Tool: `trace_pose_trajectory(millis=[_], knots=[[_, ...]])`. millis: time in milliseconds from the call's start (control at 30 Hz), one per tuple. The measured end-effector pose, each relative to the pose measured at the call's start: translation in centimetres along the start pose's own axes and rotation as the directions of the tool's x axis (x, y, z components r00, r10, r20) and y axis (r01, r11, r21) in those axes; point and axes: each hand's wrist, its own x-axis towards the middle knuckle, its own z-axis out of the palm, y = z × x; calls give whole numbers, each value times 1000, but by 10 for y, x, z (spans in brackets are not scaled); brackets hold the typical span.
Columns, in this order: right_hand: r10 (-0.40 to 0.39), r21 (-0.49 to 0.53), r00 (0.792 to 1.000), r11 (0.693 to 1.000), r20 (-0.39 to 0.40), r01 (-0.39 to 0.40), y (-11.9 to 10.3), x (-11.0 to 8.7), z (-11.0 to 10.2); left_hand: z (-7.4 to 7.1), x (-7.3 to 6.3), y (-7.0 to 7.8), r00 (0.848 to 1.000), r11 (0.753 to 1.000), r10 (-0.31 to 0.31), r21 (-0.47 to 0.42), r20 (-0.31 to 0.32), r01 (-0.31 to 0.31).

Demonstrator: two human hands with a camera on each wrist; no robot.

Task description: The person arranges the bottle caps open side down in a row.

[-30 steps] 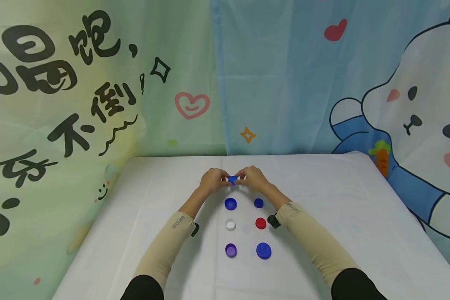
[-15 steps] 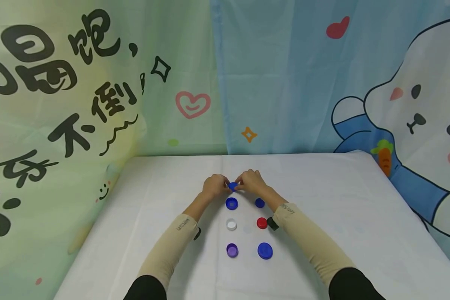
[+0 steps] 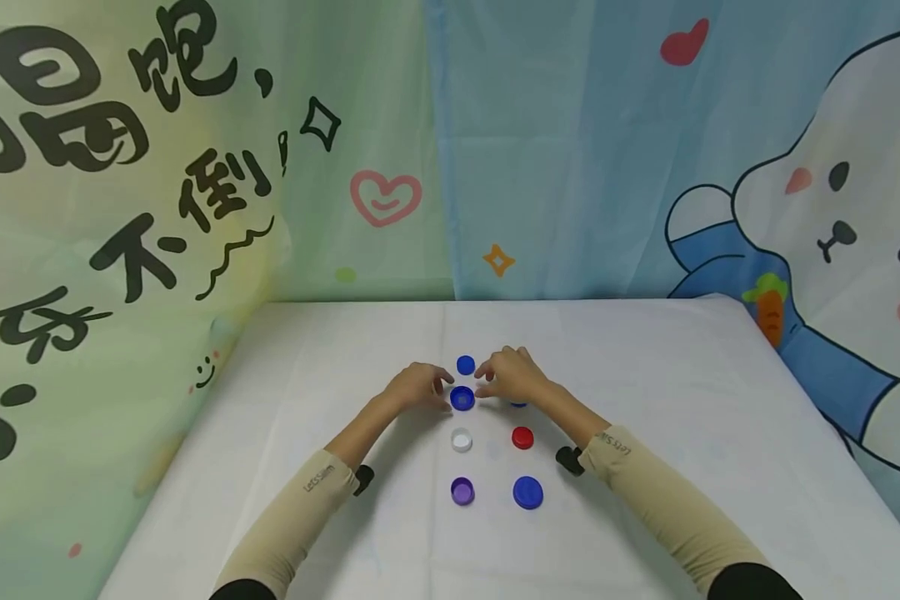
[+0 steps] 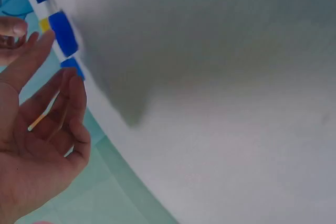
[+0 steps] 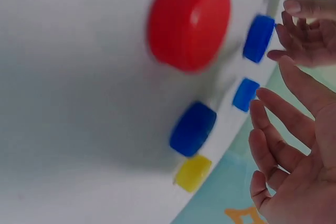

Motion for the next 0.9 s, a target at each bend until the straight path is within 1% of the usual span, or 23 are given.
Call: trace_pose_trajectory(millis=[100, 167, 267, 367, 500, 600, 700, 800, 900], knots=[[-9, 2, 1000, 1000, 15, 9, -4, -2, 7, 6, -2, 0, 1000, 999, 9, -42, -7, -10], [1, 6, 1000, 1000, 20, -1, -5, -1, 11, 11, -2, 0, 1000, 999, 5, -54, -15, -6], [17, 6, 1000, 1000, 19, -17, -8, 0, 16, 16, -1, 0, 999, 999, 3, -51, -36, -5], [25, 3, 1000, 1000, 0, -25, -10, 2, 20, 19, -1, 0, 998, 999, 8, -43, -63, -11], [-6, 1, 999, 1000, -43, 6, -9, 1, 24, 20, -1, -1, 996, 999, 16, -35, -86, -19], [-48, 9, 996, 999, -74, 49, -8, -2, 21, 19, -4, -1, 993, 998, 28, -47, -113, -34], [-96, 23, 988, 995, -122, 100, -8, -9, 12, 14, -9, 3, 983, 993, 63, -89, -171, -79], [-134, 40, 971, 989, -198, 145, -9, -19, 1, 5, -16, 9, 963, 982, 107, -127, -246, -141], [-162, 56, 948, 981, -275, 184, -13, -31, -10, -5, -26, 18, 940, 969, 147, -147, -308, -200]])
